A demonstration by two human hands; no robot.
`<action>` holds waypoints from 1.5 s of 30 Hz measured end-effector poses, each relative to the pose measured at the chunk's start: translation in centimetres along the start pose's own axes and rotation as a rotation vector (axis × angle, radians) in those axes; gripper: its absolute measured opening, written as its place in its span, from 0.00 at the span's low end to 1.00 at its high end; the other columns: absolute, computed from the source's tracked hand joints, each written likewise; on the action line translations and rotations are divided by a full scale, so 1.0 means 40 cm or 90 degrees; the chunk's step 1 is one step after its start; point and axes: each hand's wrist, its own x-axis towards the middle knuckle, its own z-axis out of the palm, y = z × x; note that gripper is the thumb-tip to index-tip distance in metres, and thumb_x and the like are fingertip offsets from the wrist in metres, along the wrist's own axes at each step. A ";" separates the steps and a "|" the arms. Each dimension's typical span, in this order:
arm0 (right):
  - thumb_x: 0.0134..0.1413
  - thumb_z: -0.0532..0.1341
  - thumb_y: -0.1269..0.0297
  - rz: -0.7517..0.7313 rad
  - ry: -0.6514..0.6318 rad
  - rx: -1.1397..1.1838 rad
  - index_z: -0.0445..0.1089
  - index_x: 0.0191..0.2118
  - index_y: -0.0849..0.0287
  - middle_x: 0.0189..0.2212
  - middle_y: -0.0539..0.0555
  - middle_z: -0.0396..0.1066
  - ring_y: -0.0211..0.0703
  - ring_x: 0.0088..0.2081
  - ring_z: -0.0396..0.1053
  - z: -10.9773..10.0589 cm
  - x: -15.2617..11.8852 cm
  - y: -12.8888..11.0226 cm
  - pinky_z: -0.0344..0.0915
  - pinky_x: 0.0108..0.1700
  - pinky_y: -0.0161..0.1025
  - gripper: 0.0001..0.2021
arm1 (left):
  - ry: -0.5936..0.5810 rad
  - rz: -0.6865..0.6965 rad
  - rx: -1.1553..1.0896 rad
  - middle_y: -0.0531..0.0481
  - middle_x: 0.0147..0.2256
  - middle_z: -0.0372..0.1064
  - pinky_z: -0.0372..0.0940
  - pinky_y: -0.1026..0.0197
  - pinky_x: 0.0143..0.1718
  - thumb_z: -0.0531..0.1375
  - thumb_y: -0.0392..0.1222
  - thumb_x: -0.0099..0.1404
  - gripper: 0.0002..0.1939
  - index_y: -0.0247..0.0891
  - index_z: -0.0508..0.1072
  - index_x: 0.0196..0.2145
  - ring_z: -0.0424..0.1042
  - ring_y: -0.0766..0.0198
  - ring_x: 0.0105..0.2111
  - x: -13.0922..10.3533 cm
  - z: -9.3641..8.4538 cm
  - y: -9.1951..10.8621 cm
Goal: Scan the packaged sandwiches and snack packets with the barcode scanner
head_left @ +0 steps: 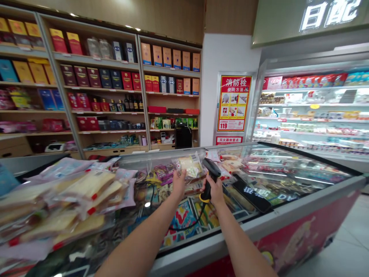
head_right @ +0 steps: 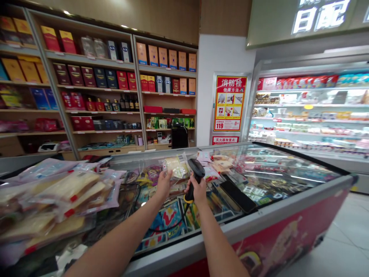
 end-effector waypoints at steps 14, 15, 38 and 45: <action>0.41 0.68 0.47 0.048 -0.102 -0.026 0.66 0.36 0.58 0.18 0.45 0.66 0.35 0.14 0.62 -0.016 -0.004 0.011 0.65 0.17 0.35 0.22 | -0.018 0.121 0.028 0.50 0.35 0.75 0.69 0.58 0.41 0.71 0.49 0.40 0.25 0.38 0.72 0.35 0.74 0.60 0.37 0.095 -0.181 0.087; 0.40 0.69 0.47 0.083 -0.126 -0.024 0.66 0.37 0.58 0.18 0.45 0.67 0.35 0.14 0.62 -0.012 -0.004 0.008 0.65 0.16 0.35 0.23 | -0.017 0.123 0.050 0.49 0.35 0.76 0.69 0.58 0.42 0.71 0.50 0.39 0.25 0.37 0.73 0.35 0.74 0.59 0.37 0.098 -0.196 0.093; 0.41 0.67 0.47 0.181 -0.239 -0.168 0.62 0.31 0.57 0.16 0.44 0.66 0.34 0.13 0.62 0.007 -0.006 0.016 0.66 0.16 0.35 0.21 | 0.011 0.101 0.050 0.50 0.30 0.75 0.67 0.58 0.38 0.74 0.48 0.31 0.26 0.35 0.78 0.30 0.72 0.59 0.33 0.120 -0.247 0.094; 0.42 0.67 0.46 0.183 -0.248 -0.172 0.62 0.29 0.58 0.15 0.45 0.65 0.34 0.13 0.62 -0.003 -0.010 0.016 0.65 0.16 0.35 0.21 | 0.011 0.033 0.026 0.53 0.23 0.70 0.63 0.62 0.28 0.74 0.48 0.32 0.25 0.34 0.78 0.29 0.67 0.64 0.25 0.117 -0.254 0.074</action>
